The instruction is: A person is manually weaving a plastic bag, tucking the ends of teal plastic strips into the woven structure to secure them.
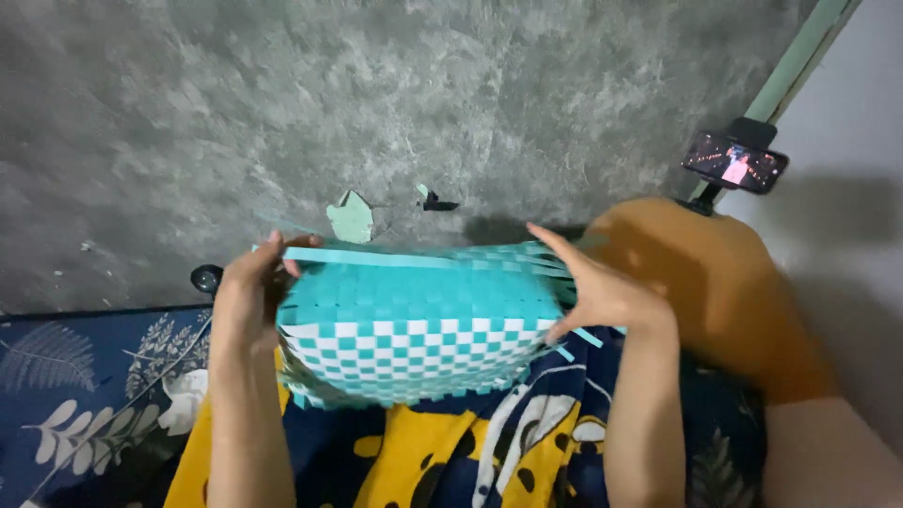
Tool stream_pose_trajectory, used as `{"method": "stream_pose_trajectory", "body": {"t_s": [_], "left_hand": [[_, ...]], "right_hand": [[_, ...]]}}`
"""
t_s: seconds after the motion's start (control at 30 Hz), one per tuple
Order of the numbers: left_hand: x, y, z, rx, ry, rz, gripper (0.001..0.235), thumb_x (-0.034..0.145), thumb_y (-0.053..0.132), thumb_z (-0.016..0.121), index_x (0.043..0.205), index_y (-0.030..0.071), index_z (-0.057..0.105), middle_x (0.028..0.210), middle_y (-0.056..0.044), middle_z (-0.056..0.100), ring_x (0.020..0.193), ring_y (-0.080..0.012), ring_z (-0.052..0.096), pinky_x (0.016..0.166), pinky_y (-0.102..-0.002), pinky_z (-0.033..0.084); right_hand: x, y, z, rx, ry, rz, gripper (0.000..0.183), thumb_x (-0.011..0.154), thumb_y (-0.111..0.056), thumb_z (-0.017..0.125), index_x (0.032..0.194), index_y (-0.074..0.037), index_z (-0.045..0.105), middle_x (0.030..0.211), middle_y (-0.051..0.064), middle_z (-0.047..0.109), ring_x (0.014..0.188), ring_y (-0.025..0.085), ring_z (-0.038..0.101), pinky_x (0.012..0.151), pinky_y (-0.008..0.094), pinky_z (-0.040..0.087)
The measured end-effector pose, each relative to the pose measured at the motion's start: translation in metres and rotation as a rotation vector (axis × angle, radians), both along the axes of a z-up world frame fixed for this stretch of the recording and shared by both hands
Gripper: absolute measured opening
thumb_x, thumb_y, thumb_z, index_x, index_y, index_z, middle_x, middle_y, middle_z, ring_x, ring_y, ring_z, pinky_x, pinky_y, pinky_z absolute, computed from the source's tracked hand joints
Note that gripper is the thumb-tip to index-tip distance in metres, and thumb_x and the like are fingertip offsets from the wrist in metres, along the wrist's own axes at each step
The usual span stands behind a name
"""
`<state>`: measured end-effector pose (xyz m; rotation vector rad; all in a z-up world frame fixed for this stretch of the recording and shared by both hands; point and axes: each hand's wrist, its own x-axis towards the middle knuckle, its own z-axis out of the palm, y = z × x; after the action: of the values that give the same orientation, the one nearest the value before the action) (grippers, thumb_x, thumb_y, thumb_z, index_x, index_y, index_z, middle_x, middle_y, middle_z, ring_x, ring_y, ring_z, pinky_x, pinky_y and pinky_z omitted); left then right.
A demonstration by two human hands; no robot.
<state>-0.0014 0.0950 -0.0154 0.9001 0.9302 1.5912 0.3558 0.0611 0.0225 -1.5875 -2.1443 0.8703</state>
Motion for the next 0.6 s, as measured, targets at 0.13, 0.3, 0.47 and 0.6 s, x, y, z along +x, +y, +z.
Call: {"method": "stream_pose_trajectory", "body": {"t_s": [0.13,0.3,0.47,0.6], "left_hand": [[0.013,-0.009,0.001,-0.018,-0.015,-0.080,0.046,0.092,0.039,0.061,0.071,-0.002,0.060,0.074,-0.021,0.058,0.059,-0.0267,0.056,0.051,-0.038,0.048],[0.029,-0.026,0.011,0.094,0.192,-0.118,0.043,0.092,0.034,0.058,0.064,0.002,0.064,0.086,-0.015,0.062,0.087,-0.0245,0.048,0.074,-0.039,0.033],[0.037,-0.067,0.034,0.467,0.786,-0.238,0.045,0.095,0.032,0.040,0.071,0.006,0.069,0.122,-0.012,0.068,0.140,-0.0296,0.039,0.115,-0.054,-0.014],[0.051,-0.100,0.037,0.690,0.972,-0.247,0.030,0.092,0.020,0.050,0.075,0.011,0.074,0.114,-0.007,0.072,0.133,-0.0313,0.045,0.114,-0.056,-0.010]], "right_hand": [[0.014,-0.011,0.009,0.113,-0.023,-0.142,0.133,0.047,-0.010,0.095,0.152,-0.028,0.016,0.156,0.010,0.022,0.141,0.039,0.020,0.112,0.061,0.015],[0.024,-0.033,-0.006,0.292,-0.372,-0.335,0.099,0.068,-0.046,0.080,0.148,-0.019,0.030,0.144,0.023,0.038,0.138,0.044,0.027,0.109,0.069,0.008],[-0.028,-0.092,-0.004,0.960,-0.171,0.083,0.077,0.068,-0.044,0.077,0.132,-0.010,0.051,0.136,0.005,0.054,0.129,0.023,0.048,0.117,0.059,0.015],[-0.059,-0.088,-0.003,0.870,0.018,0.421,0.053,0.095,-0.025,0.058,0.142,-0.013,0.037,0.151,0.008,0.035,0.143,0.029,0.035,0.121,0.059,0.014]]}}
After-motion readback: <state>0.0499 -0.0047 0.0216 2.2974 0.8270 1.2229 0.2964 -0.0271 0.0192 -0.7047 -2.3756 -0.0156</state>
